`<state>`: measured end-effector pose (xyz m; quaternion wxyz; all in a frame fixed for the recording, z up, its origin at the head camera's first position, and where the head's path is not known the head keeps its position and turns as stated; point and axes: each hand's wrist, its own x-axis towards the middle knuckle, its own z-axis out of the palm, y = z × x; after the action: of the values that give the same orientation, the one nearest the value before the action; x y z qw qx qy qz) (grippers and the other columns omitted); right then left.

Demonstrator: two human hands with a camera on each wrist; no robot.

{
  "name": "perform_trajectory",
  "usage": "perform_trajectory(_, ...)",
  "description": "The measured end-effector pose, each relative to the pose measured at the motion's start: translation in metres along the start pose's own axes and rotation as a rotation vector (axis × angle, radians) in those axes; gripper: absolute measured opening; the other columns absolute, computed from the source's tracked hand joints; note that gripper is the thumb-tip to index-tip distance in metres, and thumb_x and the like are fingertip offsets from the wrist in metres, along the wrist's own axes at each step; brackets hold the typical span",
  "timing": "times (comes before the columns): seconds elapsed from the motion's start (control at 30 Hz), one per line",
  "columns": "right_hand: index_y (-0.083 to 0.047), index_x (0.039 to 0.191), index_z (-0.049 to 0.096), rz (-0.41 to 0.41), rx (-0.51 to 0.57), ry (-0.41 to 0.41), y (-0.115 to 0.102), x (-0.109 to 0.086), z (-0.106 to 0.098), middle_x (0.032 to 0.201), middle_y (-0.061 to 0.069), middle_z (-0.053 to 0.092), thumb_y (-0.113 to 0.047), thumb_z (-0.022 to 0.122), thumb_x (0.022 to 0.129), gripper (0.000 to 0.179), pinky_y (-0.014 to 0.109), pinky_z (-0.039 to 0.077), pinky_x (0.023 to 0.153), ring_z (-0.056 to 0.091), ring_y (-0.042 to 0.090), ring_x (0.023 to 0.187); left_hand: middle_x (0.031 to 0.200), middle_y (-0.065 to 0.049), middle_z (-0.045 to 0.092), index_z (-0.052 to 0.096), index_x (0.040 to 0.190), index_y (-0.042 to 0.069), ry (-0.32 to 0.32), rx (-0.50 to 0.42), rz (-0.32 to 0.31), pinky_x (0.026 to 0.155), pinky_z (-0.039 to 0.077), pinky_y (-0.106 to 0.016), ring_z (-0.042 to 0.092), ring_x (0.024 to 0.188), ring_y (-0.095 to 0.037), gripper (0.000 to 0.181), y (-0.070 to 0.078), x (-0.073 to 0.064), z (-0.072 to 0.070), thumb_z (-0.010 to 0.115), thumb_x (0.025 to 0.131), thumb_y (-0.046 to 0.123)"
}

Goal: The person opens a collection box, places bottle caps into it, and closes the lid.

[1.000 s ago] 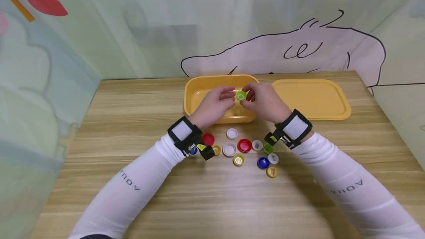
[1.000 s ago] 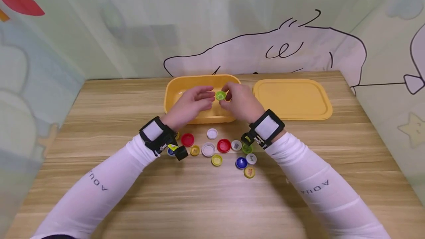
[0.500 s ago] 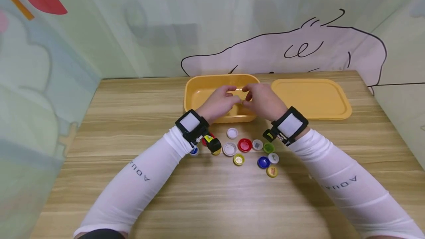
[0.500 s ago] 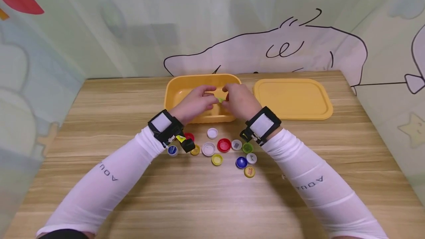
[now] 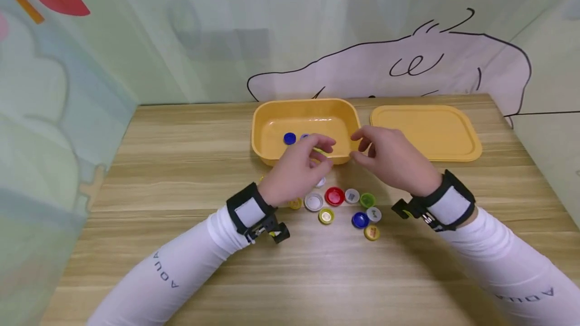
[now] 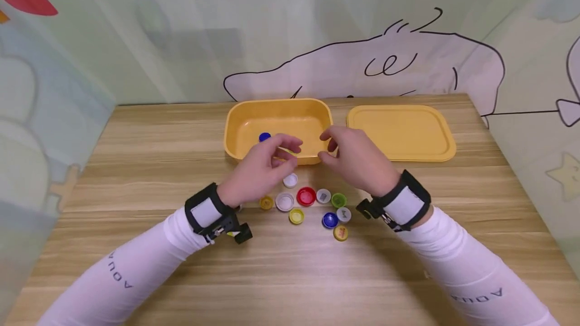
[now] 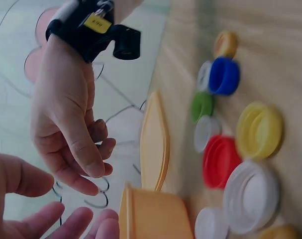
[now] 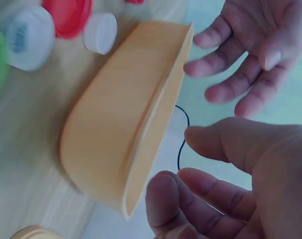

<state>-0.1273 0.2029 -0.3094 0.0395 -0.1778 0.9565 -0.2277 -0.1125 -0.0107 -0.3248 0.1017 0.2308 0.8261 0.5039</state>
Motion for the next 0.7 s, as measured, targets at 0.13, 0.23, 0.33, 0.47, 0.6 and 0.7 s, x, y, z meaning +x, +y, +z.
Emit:
perform_trajectory(0.13, -0.010, 0.104, 0.060, -0.024, -0.017, -0.038, 0.001, -0.026, 0.000, 0.078, 0.001, 0.061, -0.027, 0.067, 0.084, 0.027, 0.029, 0.048, 0.054, 0.053, 0.013, 0.066, 0.113, 0.006, 0.053, 0.050, 0.124, 0.013, -0.101, 0.026, 0.038, 0.080, 0.049, -0.025, 0.050, 0.093, -0.003, 0.034, 0.005, -0.021, 0.011, 0.057, 0.091, 0.017)
perform_trajectory(0.23, -0.012, 0.101, 0.061, -0.074, -0.044, -0.062, 0.004, -0.046, 0.003, 0.080, 0.000, 0.061, -0.026, 0.069, 0.083, 0.024, 0.028, 0.048, 0.056, 0.053, 0.012, 0.067, 0.110, 0.007, 0.055, 0.051, 0.123, 0.014, -0.171, 0.098, 0.072, 0.079, 0.049, -0.023, 0.050, 0.091, -0.003, 0.033, 0.006, -0.033, 0.023, 0.058, 0.091, 0.021)
perform_trajectory(0.33, -0.013, 0.098, 0.062, -0.126, -0.064, -0.086, 0.008, -0.065, 0.008, 0.082, -0.001, 0.062, -0.025, 0.070, 0.082, 0.021, 0.028, 0.048, 0.057, 0.053, 0.011, 0.068, 0.110, 0.006, 0.057, 0.053, 0.120, 0.015, -0.251, 0.203, 0.111, 0.078, 0.047, -0.020, 0.049, 0.090, -0.002, 0.031, 0.005, -0.042, 0.036, 0.058, 0.092, 0.025)
perform_trajectory(0.47, -0.014, 0.093, 0.063, -0.124, -0.048, -0.152, 0.012, -0.085, 0.017, 0.077, -0.006, 0.059, -0.022, 0.071, 0.080, 0.017, 0.025, 0.047, 0.055, 0.052, 0.008, 0.065, 0.107, 0.006, 0.057, 0.056, 0.116, 0.016, -0.351, 0.367, 0.154, 0.077, 0.046, -0.017, 0.047, 0.088, 0.001, 0.027, 0.004, -0.050, 0.053, 0.058, 0.092, 0.029)
perform_trajectory(0.6, -0.016, 0.087, 0.062, -0.122, -0.050, -0.191, 0.016, -0.100, 0.027, 0.072, -0.010, 0.055, -0.021, 0.072, 0.078, 0.014, 0.023, 0.045, 0.053, 0.050, 0.006, 0.062, 0.098, 0.010, 0.056, 0.059, 0.110, 0.018, -0.383, 0.538, 0.184, 0.073, 0.046, -0.015, 0.045, 0.080, 0.003, 0.024, 0.003, -0.052, 0.070, 0.061, 0.089, 0.031)
perform_trajectory(0.7, -0.018, 0.085, 0.061, -0.132, -0.051, -0.211, 0.020, -0.107, 0.034, 0.071, -0.010, 0.054, -0.022, 0.073, 0.078, 0.015, 0.023, 0.044, 0.052, 0.048, 0.005, 0.062, 0.091, 0.011, 0.053, 0.059, 0.107, 0.020, -0.392, 0.642, 0.178, 0.068, 0.044, -0.014, 0.043, 0.073, 0.002, 0.025, 0.001, -0.051, 0.082, 0.063, 0.088, 0.035)
